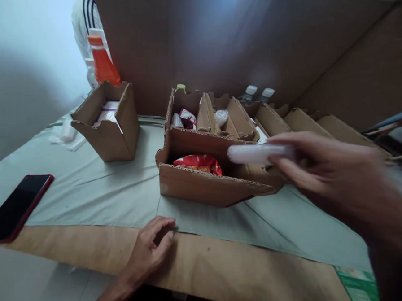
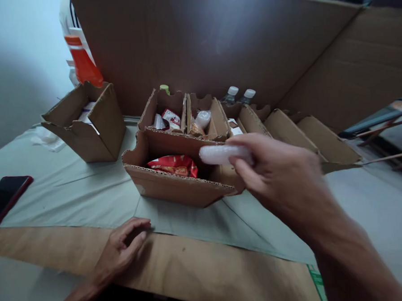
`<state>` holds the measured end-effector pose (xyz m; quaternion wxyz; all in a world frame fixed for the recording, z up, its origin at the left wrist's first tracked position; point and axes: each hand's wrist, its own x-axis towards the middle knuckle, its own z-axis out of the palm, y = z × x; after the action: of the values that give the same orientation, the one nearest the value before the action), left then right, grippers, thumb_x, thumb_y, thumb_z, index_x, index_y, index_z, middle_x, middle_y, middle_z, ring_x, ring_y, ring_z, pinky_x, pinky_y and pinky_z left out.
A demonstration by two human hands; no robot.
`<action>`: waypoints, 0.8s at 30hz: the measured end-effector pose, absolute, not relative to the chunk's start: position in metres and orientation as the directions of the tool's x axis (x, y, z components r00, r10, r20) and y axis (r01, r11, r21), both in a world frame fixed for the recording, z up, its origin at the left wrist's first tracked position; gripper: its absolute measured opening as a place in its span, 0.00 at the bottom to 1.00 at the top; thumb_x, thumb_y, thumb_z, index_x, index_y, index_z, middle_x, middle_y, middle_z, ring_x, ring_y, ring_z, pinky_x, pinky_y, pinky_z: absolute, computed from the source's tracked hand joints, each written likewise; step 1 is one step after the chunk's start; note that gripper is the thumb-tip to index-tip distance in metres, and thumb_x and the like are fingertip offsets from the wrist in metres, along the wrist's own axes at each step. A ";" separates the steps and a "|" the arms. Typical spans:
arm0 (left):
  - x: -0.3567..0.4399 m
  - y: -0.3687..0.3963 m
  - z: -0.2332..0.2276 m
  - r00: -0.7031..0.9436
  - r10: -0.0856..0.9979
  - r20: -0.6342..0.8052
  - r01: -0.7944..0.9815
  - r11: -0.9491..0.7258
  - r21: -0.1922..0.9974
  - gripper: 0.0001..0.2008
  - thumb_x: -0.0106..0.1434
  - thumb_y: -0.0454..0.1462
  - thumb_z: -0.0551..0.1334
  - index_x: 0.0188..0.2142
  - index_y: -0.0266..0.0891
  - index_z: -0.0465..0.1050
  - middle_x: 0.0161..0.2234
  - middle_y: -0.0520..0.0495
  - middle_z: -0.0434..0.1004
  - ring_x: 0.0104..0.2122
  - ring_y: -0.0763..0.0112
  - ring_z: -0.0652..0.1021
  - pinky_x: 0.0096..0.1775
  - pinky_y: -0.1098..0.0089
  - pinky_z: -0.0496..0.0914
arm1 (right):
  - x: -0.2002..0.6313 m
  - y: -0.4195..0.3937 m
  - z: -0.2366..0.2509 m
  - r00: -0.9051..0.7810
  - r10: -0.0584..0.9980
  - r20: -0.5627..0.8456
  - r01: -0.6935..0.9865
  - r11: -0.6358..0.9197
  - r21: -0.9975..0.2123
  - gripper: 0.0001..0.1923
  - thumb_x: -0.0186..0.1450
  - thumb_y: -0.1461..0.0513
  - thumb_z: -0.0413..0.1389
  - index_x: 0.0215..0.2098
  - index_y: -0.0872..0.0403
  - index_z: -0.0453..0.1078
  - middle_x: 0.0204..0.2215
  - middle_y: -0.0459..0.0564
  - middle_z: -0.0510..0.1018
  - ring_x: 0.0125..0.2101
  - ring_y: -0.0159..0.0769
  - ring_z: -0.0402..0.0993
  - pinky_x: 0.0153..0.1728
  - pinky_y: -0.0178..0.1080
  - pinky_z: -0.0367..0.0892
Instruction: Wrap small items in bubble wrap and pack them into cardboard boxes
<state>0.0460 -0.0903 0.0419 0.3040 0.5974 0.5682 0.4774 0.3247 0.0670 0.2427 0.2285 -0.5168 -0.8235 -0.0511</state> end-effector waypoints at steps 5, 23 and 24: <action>0.050 -0.088 0.035 -0.058 0.940 0.338 0.452 -0.277 0.848 0.11 0.66 0.32 0.60 0.45 0.42 0.79 0.38 0.46 0.85 0.38 0.67 0.84 0.40 0.68 0.79 | 0.283 0.121 0.230 -0.556 0.825 -0.101 0.804 0.564 0.186 0.04 0.63 0.59 0.62 0.34 0.49 0.79 0.25 0.47 0.81 0.24 0.37 0.74 0.24 0.36 0.53; 0.023 -0.092 0.059 -0.232 0.935 0.267 0.442 -0.143 0.886 0.26 0.68 0.38 0.63 0.65 0.48 0.67 0.61 0.40 0.75 0.52 0.58 0.81 0.52 0.59 0.78 | 0.346 0.065 0.235 -0.304 0.782 0.544 0.900 0.424 -0.106 0.15 0.74 0.52 0.54 0.51 0.46 0.79 0.43 0.51 0.86 0.38 0.39 0.82 0.37 0.42 0.71; 0.019 -0.087 0.065 -0.244 0.933 0.264 0.420 -0.144 0.896 0.30 0.69 0.39 0.63 0.69 0.50 0.62 0.65 0.40 0.70 0.56 0.56 0.79 0.55 0.56 0.76 | 0.357 0.051 0.228 -0.194 0.773 0.604 0.905 0.379 -0.195 0.14 0.73 0.51 0.56 0.48 0.46 0.80 0.40 0.52 0.86 0.36 0.38 0.81 0.34 0.41 0.70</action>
<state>0.0194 -0.0868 0.0652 0.2526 0.5605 0.6035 0.5078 0.3572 0.0508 0.2277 0.3212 -0.5476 -0.7658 -0.1024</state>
